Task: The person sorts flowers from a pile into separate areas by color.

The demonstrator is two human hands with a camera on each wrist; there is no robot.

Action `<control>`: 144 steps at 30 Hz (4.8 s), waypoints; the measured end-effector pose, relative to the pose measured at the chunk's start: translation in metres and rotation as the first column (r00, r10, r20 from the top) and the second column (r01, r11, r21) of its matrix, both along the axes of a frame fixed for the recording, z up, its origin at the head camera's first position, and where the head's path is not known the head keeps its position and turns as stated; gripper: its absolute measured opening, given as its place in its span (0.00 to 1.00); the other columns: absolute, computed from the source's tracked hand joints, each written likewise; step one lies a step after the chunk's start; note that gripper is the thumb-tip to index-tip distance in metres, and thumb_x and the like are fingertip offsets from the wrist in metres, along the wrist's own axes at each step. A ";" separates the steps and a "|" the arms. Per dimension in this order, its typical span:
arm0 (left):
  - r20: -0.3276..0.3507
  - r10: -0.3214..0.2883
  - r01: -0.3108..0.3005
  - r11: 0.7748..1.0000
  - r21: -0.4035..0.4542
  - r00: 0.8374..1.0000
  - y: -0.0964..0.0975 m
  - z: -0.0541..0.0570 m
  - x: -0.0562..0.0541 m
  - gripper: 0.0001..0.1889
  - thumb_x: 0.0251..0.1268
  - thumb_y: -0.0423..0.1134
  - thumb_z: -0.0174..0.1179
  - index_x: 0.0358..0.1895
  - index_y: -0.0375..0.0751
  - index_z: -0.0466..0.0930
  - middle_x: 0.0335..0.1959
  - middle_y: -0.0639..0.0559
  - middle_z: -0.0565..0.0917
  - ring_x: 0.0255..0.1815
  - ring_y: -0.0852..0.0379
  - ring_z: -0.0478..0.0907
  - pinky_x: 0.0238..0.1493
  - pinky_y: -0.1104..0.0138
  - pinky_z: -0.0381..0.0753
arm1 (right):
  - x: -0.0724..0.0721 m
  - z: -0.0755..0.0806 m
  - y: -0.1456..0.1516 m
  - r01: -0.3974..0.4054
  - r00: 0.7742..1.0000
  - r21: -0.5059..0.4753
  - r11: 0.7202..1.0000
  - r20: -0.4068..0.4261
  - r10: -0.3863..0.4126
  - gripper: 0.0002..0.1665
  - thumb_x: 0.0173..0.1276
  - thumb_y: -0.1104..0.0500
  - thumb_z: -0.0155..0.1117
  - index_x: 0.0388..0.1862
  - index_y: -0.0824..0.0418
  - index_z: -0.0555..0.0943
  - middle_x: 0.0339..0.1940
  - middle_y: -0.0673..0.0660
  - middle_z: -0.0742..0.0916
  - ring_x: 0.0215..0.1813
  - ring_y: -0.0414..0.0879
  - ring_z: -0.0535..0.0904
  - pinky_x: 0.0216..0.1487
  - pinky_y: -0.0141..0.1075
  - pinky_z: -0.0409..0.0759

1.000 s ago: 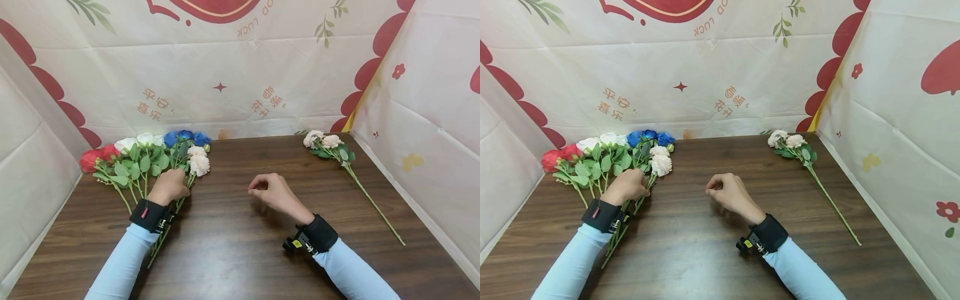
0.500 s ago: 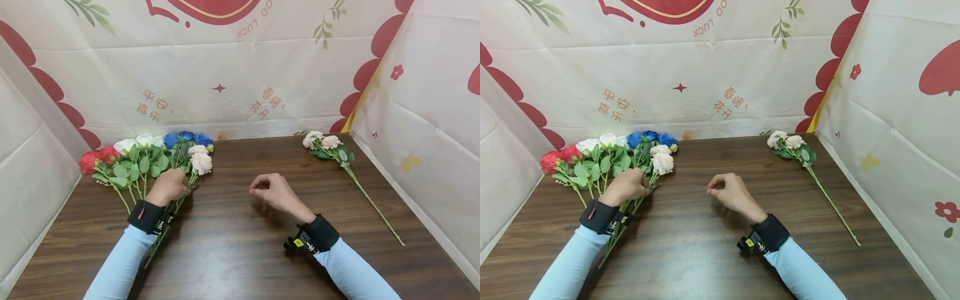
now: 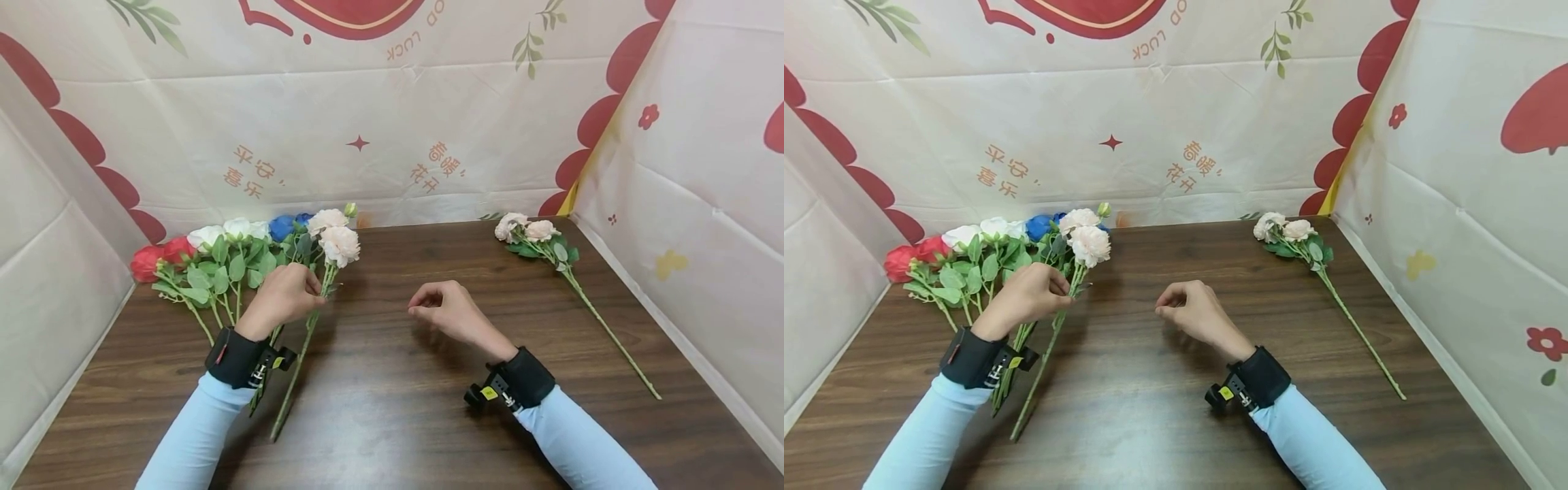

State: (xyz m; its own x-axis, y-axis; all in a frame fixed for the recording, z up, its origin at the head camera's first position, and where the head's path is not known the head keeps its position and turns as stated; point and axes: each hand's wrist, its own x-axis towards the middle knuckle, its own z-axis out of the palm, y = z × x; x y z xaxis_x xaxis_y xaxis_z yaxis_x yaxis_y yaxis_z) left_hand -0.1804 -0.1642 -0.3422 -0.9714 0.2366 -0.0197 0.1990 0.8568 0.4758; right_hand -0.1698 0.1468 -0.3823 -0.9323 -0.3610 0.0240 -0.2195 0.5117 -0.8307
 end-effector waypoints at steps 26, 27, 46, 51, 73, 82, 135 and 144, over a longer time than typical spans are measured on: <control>0.176 -0.007 -0.098 0.809 0.580 0.984 0.071 -0.016 0.017 0.10 0.62 0.37 0.73 0.43 0.36 0.87 0.35 0.44 0.91 0.33 0.38 0.90 0.39 0.52 0.89 | 0.020 -0.001 -0.036 -0.060 0.971 -0.291 0.955 0.206 0.123 0.20 0.70 0.61 0.70 0.55 0.72 0.80 0.37 0.72 0.90 0.27 0.48 0.87 0.38 0.57 0.89; 0.165 -0.001 -0.096 0.812 0.576 0.986 0.074 -0.016 0.018 0.10 0.62 0.37 0.73 0.42 0.37 0.87 0.35 0.44 0.91 0.33 0.39 0.90 0.38 0.55 0.89 | 0.021 -0.001 -0.036 -0.064 0.970 -0.300 0.952 0.205 0.129 0.18 0.71 0.61 0.70 0.53 0.72 0.81 0.37 0.71 0.90 0.26 0.46 0.87 0.38 0.58 0.89; 0.101 -0.029 -0.036 0.809 0.587 0.994 0.084 -0.024 0.021 0.11 0.63 0.40 0.74 0.41 0.36 0.87 0.32 0.43 0.91 0.29 0.41 0.90 0.37 0.59 0.89 | 0.022 -0.002 -0.036 -0.062 0.977 -0.295 0.953 0.178 0.119 0.06 0.69 0.66 0.68 0.39 0.71 0.83 0.34 0.74 0.89 0.23 0.44 0.86 0.35 0.55 0.89; 0.070 -0.025 -0.018 0.830 0.557 0.997 0.084 -0.023 0.022 0.12 0.64 0.45 0.73 0.41 0.39 0.89 0.32 0.40 0.92 0.29 0.43 0.91 0.33 0.66 0.87 | 0.017 -0.005 -0.027 -0.046 0.971 -0.284 0.958 0.213 0.110 0.06 0.70 0.67 0.67 0.39 0.71 0.83 0.28 0.64 0.89 0.24 0.44 0.85 0.34 0.50 0.90; 0.064 -0.036 0.001 0.874 0.486 0.997 0.077 -0.021 0.019 0.11 0.67 0.46 0.71 0.43 0.42 0.89 0.34 0.40 0.91 0.30 0.44 0.91 0.36 0.65 0.85 | 0.003 -0.026 0.129 0.143 0.944 -0.064 0.988 0.309 -0.116 0.18 0.74 0.61 0.66 0.50 0.78 0.80 0.32 0.56 0.90 0.30 0.42 0.87 0.35 0.37 0.89; 0.063 -0.048 0.012 0.881 0.472 0.997 0.077 -0.024 0.022 0.11 0.68 0.45 0.70 0.44 0.41 0.89 0.33 0.40 0.91 0.29 0.47 0.90 0.35 0.65 0.85 | -0.002 -0.030 0.178 0.201 0.926 0.070 0.977 0.311 -0.213 0.22 0.76 0.57 0.65 0.56 0.76 0.80 0.34 0.53 0.90 0.32 0.40 0.87 0.36 0.36 0.89; 0.080 -0.101 0.048 0.868 0.495 0.992 0.078 -0.023 0.022 0.12 0.73 0.45 0.66 0.47 0.39 0.88 0.38 0.36 0.90 0.24 0.57 0.87 0.35 0.52 0.90 | 0.010 0.009 0.205 0.362 0.928 0.441 0.821 -0.086 -0.363 0.19 0.74 0.49 0.65 0.44 0.66 0.86 0.23 0.52 0.87 0.25 0.44 0.81 0.28 0.37 0.74; 0.071 -0.101 0.052 0.864 0.500 0.992 0.078 -0.024 0.021 0.12 0.73 0.45 0.66 0.47 0.39 0.87 0.39 0.36 0.89 0.27 0.53 0.88 0.34 0.54 0.90 | 0.001 0.018 0.148 0.283 0.959 0.327 0.901 -0.095 -0.267 0.15 0.74 0.54 0.67 0.44 0.66 0.86 0.27 0.60 0.89 0.25 0.44 0.84 0.27 0.35 0.81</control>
State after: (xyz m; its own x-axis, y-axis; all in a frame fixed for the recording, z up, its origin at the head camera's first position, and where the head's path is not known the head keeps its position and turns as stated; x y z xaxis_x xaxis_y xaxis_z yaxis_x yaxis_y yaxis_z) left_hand -0.1589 -0.0857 -0.3663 -0.9496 0.3118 0.0328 0.1891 0.4859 0.8533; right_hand -0.1689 0.2950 -0.3638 -0.9964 -0.0845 -0.0075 -0.0636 0.8030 -0.5926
